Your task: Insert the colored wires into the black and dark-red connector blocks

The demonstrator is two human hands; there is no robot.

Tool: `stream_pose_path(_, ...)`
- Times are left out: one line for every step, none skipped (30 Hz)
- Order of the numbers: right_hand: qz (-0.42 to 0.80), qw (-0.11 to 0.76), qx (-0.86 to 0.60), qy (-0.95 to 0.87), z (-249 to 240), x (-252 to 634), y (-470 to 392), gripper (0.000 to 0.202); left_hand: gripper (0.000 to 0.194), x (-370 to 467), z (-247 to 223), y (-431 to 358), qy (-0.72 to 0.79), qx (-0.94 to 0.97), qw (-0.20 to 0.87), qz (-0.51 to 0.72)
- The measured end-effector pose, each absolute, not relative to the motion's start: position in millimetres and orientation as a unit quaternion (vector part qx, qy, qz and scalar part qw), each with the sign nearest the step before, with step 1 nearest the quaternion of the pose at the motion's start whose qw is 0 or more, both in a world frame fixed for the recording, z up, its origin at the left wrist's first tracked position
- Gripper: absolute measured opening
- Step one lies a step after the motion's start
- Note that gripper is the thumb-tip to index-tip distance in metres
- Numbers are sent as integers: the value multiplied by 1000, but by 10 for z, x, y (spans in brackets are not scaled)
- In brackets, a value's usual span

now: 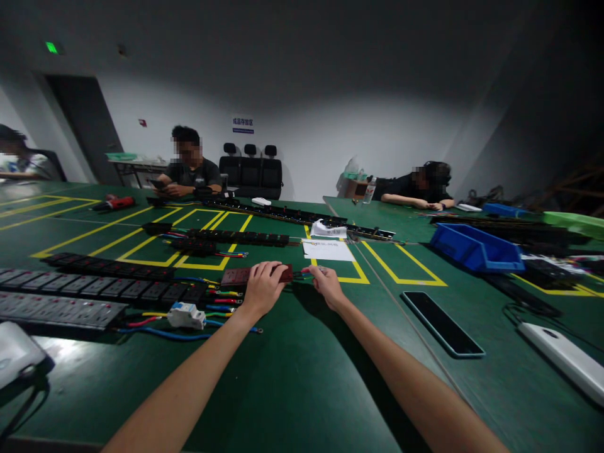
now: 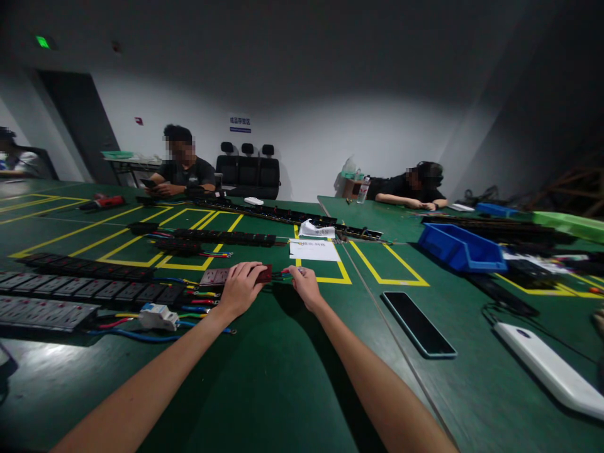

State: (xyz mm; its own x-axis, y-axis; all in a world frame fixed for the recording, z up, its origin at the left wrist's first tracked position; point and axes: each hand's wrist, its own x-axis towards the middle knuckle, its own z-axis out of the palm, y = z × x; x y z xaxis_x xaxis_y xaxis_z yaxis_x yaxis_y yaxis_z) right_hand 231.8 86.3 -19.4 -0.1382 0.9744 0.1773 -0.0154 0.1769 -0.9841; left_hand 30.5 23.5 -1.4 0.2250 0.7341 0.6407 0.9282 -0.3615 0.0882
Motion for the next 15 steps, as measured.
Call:
stream_pose_path(488, 507, -414, -577, -197, 2318, 865, 52, 34, 305, -14, 236, -542, -766, 159, -305)
stream_pose_path(489, 506, -412, -579, -200, 2319, 867, 52, 34, 305, -13, 236, -543, -766, 159, -305)
stream_pose_path(489, 507, -411, -579, -202, 2319, 869, 51, 34, 305, -11, 236, -543, -766, 159, -305)
stream_pose_path(489, 508, -410, -579, -203, 2319, 871, 51, 34, 304, -10, 235, -543, -766, 159, -305)
stream_pose_path(489, 509, -410, -578, -205, 2319, 873, 51, 34, 304, -8, 233, -543, -766, 159, -305)
stream_pose_path(489, 509, -410, -577, -207, 2320, 875, 51, 35, 304, -6, 231, -543, -766, 159, -306)
stream_pose_path(491, 509, -411, -575, -210, 2321, 878, 51, 35, 303, -4, 229, -543, -765, 158, -308)
stream_pose_path(496, 509, -410, -572, -215, 2322, 881, 52, 36, 303, -2, 227, -543, -765, 158, -310)
stream_pose_path(501, 509, -408, -569, -222, 2325, 885, 53, 36, 303, 0, 225, -543, -764, 158, -312)
stream_pose_path(506, 509, -406, -566, -231, 2327, 890, 53, 37, 303, 2, 223, -542, -763, 158, -313)
stream_pose_path(510, 510, -404, -563, -241, 2329, 895, 54, 37, 304, 4, 221, -542, -763, 157, -315)
stream_pose_path(512, 511, -403, -560, -252, 2332, 900, 54, 37, 305, 7, 219, -542, -763, 157, -316)
stream_pose_path(513, 514, -402, -558, -263, 2334, 906, 55, 36, 306, 9, 217, -542, -763, 157, -316)
stream_pose_path(513, 515, -402, -556, -273, 2335, 911, 55, 36, 308, 12, 215, -542, -762, 157, -317)
stream_pose_path(513, 517, -404, -554, -281, 2336, 916, 55, 36, 310, 16, 213, -542, -762, 157, -318)
